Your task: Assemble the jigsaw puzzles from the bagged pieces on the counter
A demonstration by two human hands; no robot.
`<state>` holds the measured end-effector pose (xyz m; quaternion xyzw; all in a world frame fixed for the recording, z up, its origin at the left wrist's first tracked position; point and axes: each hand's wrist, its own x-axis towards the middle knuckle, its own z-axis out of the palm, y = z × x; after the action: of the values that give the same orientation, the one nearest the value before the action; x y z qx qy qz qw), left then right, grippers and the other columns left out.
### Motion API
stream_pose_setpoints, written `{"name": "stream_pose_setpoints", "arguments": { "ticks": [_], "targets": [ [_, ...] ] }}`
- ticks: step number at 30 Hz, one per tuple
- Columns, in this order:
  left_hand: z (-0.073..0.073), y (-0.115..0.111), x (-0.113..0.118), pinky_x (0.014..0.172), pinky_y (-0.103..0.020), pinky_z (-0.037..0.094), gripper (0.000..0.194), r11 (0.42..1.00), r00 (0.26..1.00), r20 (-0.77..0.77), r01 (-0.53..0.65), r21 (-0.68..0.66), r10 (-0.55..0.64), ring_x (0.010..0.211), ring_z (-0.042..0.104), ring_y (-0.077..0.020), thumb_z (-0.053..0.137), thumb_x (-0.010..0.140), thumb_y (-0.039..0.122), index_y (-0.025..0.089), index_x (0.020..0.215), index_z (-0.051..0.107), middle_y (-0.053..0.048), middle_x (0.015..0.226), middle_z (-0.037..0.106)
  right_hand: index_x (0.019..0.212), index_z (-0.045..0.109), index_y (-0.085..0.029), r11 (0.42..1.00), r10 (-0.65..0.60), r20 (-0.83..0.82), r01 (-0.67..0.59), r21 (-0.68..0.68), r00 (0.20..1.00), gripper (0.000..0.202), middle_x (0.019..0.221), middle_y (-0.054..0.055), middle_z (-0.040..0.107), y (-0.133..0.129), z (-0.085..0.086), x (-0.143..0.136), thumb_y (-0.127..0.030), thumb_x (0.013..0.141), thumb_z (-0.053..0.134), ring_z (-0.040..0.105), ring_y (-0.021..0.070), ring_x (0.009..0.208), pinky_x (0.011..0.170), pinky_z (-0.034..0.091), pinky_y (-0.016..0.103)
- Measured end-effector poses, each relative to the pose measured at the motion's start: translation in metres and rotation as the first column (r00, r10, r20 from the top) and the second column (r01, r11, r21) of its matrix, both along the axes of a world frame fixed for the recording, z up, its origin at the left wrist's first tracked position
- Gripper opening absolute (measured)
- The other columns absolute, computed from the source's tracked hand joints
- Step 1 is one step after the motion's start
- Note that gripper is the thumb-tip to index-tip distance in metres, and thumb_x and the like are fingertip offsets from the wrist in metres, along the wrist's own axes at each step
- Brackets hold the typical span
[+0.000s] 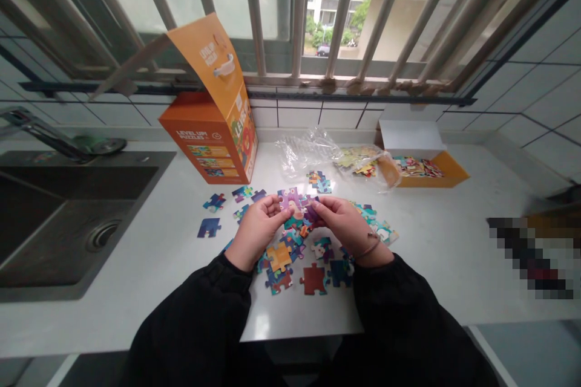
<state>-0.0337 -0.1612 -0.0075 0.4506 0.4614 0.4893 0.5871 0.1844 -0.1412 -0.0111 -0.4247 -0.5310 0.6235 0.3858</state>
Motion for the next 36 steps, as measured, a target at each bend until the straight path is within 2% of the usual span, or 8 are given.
{"name": "stream_pose_setpoints", "arguments": {
  "ticks": [5,9,17,24,30,36],
  "targets": [
    [0.002,0.000,0.000,0.097,-0.037,0.060,0.048,1.000,0.999,0.053,-0.008,-0.030,0.010,0.096,0.079,-0.0228,0.098,0.076,0.043,0.018,0.108,0.074,-0.009,0.105,0.083,0.083,0.076,-0.021,0.998,-0.012,-0.011,0.012,-0.066,1.000,0.053,0.081,0.002,0.073,-0.002,-0.006,-0.006,-0.074,0.082,0.080,0.067,0.0169,0.073,0.074,0.061,0.032],
    [0.002,0.000,-0.001,0.092,-0.036,0.061,0.047,0.998,0.997,0.055,-0.056,-0.029,0.058,0.091,0.079,-0.0222,0.100,0.073,0.042,0.018,0.104,0.074,-0.007,0.101,0.083,0.084,0.076,-0.021,0.998,-0.020,-0.012,0.019,-0.056,1.000,0.049,0.084,0.002,0.074,-0.002,-0.005,-0.002,-0.069,0.082,0.082,0.069,0.0167,0.076,0.076,0.062,0.032],
    [0.003,0.000,-0.001,0.094,-0.036,0.060,0.046,0.998,0.997,0.048,-0.055,-0.035,0.056,0.093,0.079,-0.0217,0.100,0.073,0.042,0.018,0.103,0.074,-0.007,0.103,0.083,0.084,0.068,-0.021,0.988,-0.098,-0.070,0.088,-0.125,0.993,0.052,0.084,0.001,0.076,-0.005,-0.005,-0.008,-0.064,0.072,0.094,0.071,0.0169,0.073,0.072,0.065,0.034],
    [0.002,-0.002,0.001,0.102,-0.040,0.059,0.047,0.999,0.999,0.042,0.006,-0.033,-0.004,0.104,0.079,-0.0263,0.098,0.076,0.044,0.018,0.109,0.078,-0.010,0.112,0.084,0.087,0.059,-0.022,0.985,-0.095,-0.122,0.076,-0.154,0.988,0.062,0.077,-0.004,0.071,-0.009,-0.002,-0.015,-0.055,0.061,0.104,0.069,0.0136,0.067,0.065,0.060,0.028],
    [0.002,-0.004,0.002,0.094,-0.041,0.061,0.041,0.995,0.997,0.019,0.081,-0.058,-0.080,0.097,0.080,-0.0288,0.096,0.077,0.048,0.019,0.103,0.083,-0.011,0.108,0.085,0.083,0.055,-0.023,0.986,-0.043,-0.178,0.013,-0.163,0.983,0.063,0.073,-0.005,0.070,-0.012,-0.001,-0.019,-0.058,0.062,0.103,0.066,0.0130,0.062,0.060,0.054,0.027],
    [0.001,-0.005,-0.001,0.088,-0.038,0.061,0.038,0.982,0.989,0.008,0.150,-0.114,-0.150,0.090,0.079,-0.0268,0.093,0.080,0.052,0.018,0.097,0.085,-0.011,0.100,0.084,0.077,0.058,-0.021,0.987,-0.049,-0.161,0.022,-0.162,0.986,0.060,0.071,-0.003,0.069,-0.013,-0.001,-0.016,-0.059,0.062,0.102,0.064,0.0131,0.062,0.061,0.052,0.027]
  ]
}}
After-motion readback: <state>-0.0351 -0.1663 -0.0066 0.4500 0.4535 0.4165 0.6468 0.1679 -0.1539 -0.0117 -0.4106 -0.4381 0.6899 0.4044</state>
